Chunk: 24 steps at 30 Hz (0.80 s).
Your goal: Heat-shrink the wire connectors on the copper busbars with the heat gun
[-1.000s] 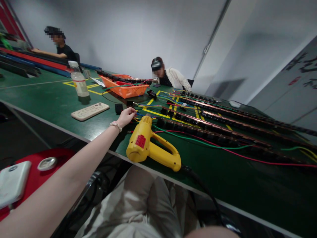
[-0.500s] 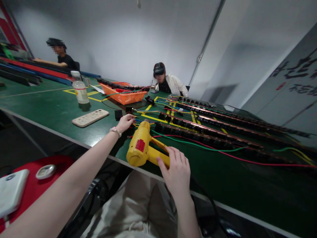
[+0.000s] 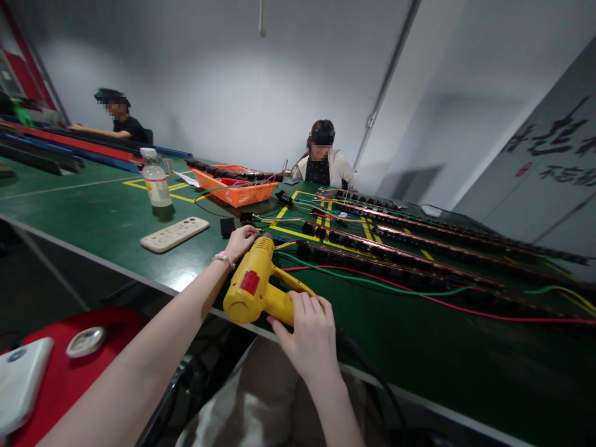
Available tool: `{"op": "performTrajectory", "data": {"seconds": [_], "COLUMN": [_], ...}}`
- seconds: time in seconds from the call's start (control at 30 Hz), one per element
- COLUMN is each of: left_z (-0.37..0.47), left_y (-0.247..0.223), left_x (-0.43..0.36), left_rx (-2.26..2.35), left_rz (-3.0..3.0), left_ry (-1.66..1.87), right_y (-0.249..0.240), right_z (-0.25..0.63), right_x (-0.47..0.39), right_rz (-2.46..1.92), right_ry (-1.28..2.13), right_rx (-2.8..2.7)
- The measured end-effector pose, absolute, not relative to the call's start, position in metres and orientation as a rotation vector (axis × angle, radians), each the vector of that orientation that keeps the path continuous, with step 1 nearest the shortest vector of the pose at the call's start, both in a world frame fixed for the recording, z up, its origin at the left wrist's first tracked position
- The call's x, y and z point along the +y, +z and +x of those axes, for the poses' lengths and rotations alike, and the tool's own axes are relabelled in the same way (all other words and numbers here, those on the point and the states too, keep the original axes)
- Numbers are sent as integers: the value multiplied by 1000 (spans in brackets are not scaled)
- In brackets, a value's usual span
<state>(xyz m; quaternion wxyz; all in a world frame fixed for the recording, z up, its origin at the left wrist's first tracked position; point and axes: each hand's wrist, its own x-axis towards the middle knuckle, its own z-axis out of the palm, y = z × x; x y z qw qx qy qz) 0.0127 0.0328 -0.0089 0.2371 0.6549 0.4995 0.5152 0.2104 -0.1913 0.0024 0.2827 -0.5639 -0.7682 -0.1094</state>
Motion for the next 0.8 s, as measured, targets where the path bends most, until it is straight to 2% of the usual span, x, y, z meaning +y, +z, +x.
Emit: {"op": "performTrajectory", "data": {"seconds": [0.3,0.57,0.8], "left_z": [6,14,18], "left_y": [-10,-7,-13], "left_x": [40,27,29], "left_rx": [1290,1433,1327], "left_rz": [1775,1818,1735], "left_ry": [1385,1406,1474], "right_y": [-1,-7,-3], "right_z": [200,219,243], "right_x": [-188,-192,-200], "right_rz": [-1462,-1463,-1535], "right_ry": [-320,-267,-329], "right_rx": [-1978,-1842,-1808]}}
